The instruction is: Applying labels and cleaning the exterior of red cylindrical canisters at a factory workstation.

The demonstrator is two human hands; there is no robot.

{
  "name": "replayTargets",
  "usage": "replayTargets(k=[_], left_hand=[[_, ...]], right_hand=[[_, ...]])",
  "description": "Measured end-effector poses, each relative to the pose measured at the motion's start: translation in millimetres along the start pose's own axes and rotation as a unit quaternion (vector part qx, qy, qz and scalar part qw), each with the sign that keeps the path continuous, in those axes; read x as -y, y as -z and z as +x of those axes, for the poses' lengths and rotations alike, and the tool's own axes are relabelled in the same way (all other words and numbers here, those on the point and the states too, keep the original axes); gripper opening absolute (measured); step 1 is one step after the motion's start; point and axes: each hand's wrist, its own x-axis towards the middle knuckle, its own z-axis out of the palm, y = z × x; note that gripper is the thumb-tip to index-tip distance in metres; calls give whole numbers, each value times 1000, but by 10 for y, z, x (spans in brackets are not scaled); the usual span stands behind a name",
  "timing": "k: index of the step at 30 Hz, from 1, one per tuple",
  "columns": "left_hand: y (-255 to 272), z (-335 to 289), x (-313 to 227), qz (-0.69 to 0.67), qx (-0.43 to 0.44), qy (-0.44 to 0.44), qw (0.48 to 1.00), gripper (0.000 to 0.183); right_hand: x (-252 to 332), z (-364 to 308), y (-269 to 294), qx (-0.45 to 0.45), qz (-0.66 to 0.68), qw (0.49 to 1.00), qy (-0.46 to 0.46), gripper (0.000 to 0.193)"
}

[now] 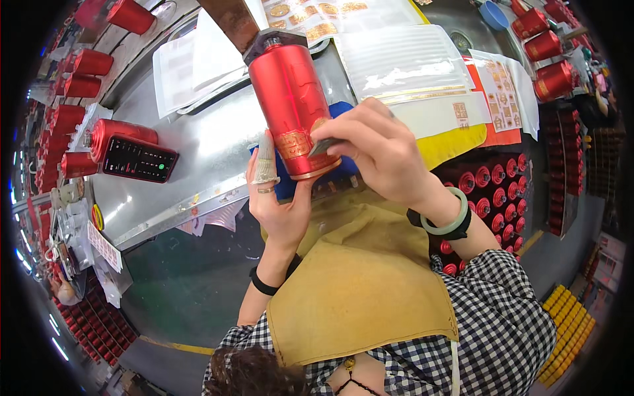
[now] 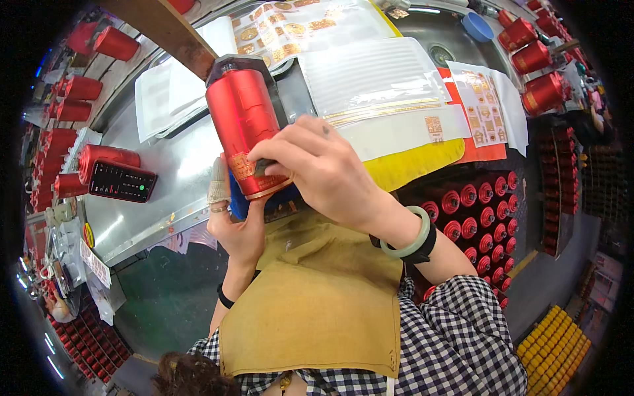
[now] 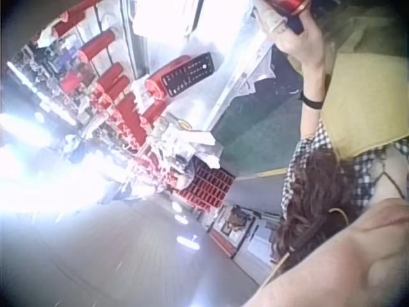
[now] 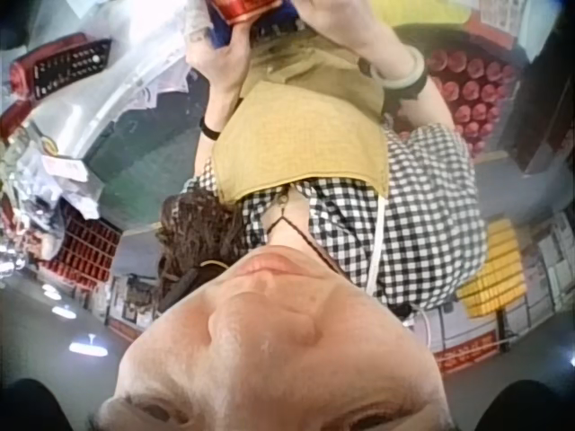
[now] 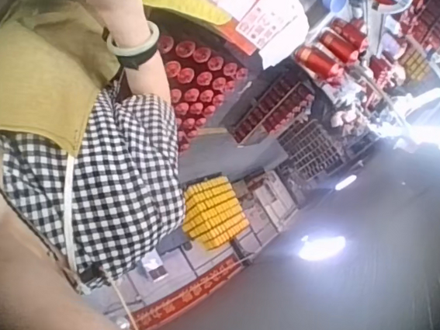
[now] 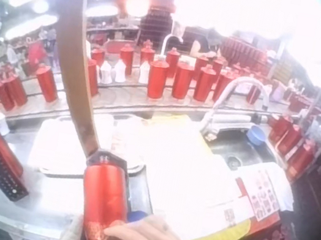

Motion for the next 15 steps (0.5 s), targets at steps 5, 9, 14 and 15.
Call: replayTargets(k=[5,9,14,15], left_hand=[[25,-20,12,-28,9,33,999,75],[39,-33,48,-28,15,22,999,72],[31,-44,163,-18,35,10,999,76],[7,-20,120,-61,23,35,997,79]], right_hand=[[24,-44,-34,13,45,999,14,28],[0,-57,-67,-5,16,1000,5,27],[-27,8,-12,0,32,999,19,27],[-37,21,-4,-12,11,1000,17,27]])
